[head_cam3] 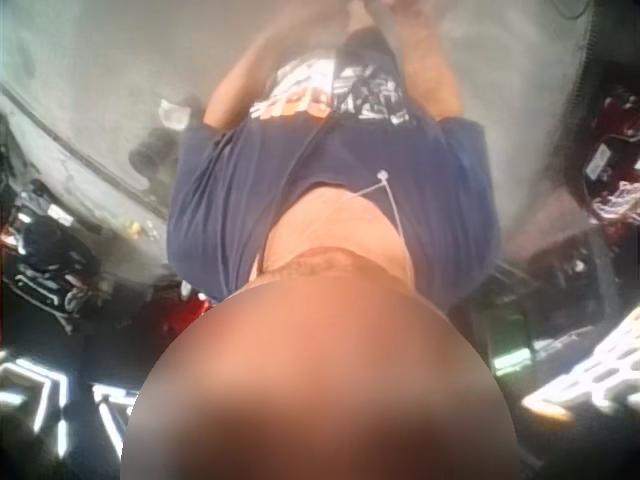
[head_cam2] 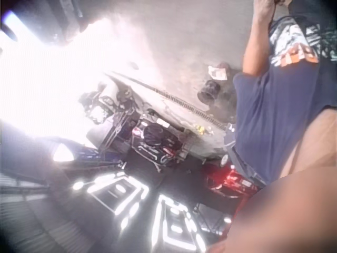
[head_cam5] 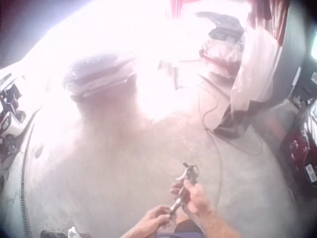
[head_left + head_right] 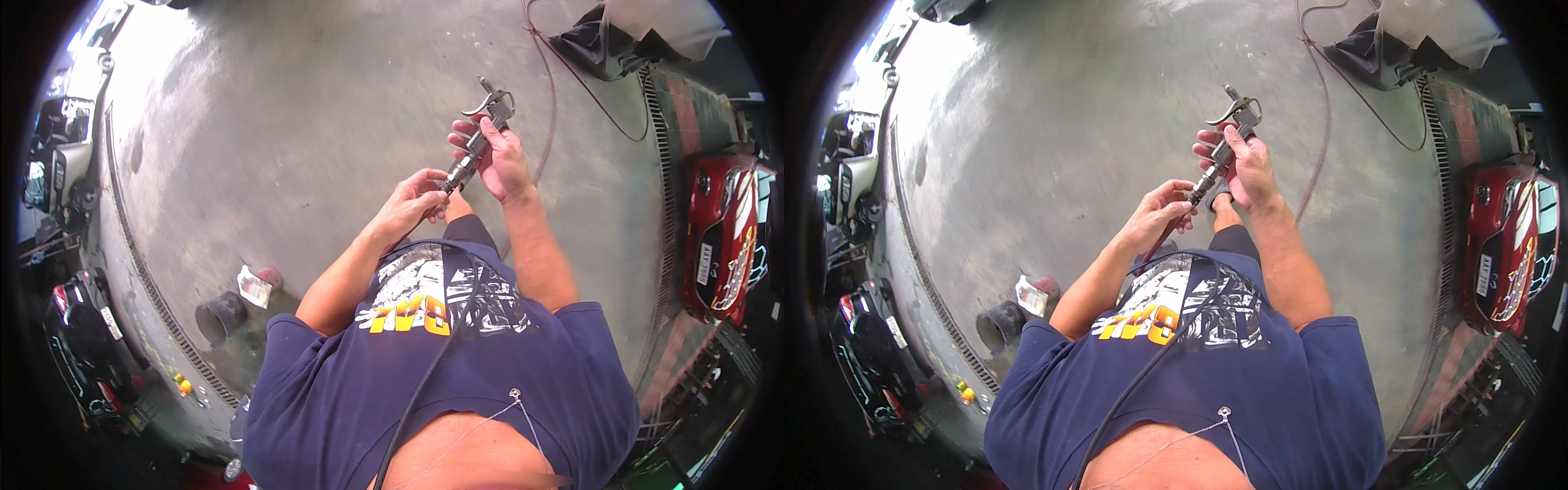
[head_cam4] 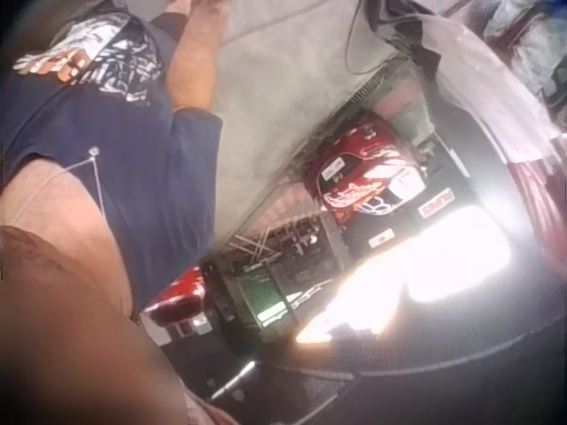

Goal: The person wipes a detached car bumper with a cloth, then uses a spray gun to apply a liquid coating to the bumper surface. The person moves around the bumper, spraying different sections and occasionally touching the surface.

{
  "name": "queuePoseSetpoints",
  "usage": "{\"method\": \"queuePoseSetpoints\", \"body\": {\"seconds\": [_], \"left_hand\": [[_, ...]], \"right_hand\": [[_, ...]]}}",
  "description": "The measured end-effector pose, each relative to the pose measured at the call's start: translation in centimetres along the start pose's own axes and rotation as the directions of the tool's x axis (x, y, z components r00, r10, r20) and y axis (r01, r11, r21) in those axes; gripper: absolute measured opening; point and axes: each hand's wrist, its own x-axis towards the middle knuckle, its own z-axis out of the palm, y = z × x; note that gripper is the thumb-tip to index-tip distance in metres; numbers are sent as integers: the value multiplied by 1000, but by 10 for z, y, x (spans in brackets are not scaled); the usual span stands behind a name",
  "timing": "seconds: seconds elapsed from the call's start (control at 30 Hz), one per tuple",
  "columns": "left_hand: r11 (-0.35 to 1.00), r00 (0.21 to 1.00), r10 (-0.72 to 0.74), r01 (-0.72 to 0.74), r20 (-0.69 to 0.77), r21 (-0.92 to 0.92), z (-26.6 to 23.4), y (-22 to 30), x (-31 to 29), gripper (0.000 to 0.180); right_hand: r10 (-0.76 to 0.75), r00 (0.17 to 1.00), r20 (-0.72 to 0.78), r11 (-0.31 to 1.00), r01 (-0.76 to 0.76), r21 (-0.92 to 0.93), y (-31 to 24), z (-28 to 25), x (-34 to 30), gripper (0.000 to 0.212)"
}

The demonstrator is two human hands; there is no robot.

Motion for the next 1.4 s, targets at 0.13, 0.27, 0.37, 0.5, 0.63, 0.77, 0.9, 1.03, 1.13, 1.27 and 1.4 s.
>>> {"method": "queuePoseSetpoints", "body": {"seconds": [0.13, 0.27, 0.37, 0.5, 0.63, 0.77, 0.9, 1.03, 1.13, 1.27, 1.4], "left_hand": [[998, 998, -56, 55, 18, 33, 19, 65, 112, 36], [979, 992, -129, 129, -16, 156, 68, 126, 200, 39], [980, 993, -99, 108, -62, 167, 103, 163, 271, 43], [980, 997, -70, 73, -23, 187, 122, 193, 355, 39], [974, 993, -120, 117, 2, 192, 118, 208, 402, 34], [988, 993, -77, 64, 89, 140, 127, 231, 480, 29], [966, 962, -220, 193, 160, 170, 104, 274, 546, 28], [959, 937, -280, 265, 207, 99, 75, 320, 604, 32], [971, 950, -222, 196, 220, 135, 53, 358, 653, 36], [972, 952, -213, 185, 218, 143, 33, 391, 694, 35], [957, 956, -172, 106, 238, 269, 18, 416, 729, 32]], "right_hand": [[-25, 999, 32, 999, 26, -20, -72, -25, 88, 28], [-87, 996, 17, 996, 87, -16, -152, -48, 146, 28], [-138, 990, -2, 990, 138, 17, -212, -63, 191, 27], [-214, 977, -2, 975, 214, 55, -269, -87, 237, 26], [-194, 981, 13, 976, 192, 100, -286, -100, 268, 22], [-257, 966, -6, 956, 255, 147, -328, -132, 332, 30], [-148, 983, 112, 925, 97, 366, -361, -148, 412, 51], [-35, 998, 52, 917, 11, 399, -383, -135, 483, 59], [-47, 995, 86, 917, 9, 400, -413, -122, 541, 60], [-25, 1000, 18, 919, 16, 393, -432, -108, 598, 58], [-33, 981, -192, 831, 134, 540, -466, -128, 661, 53]]}}
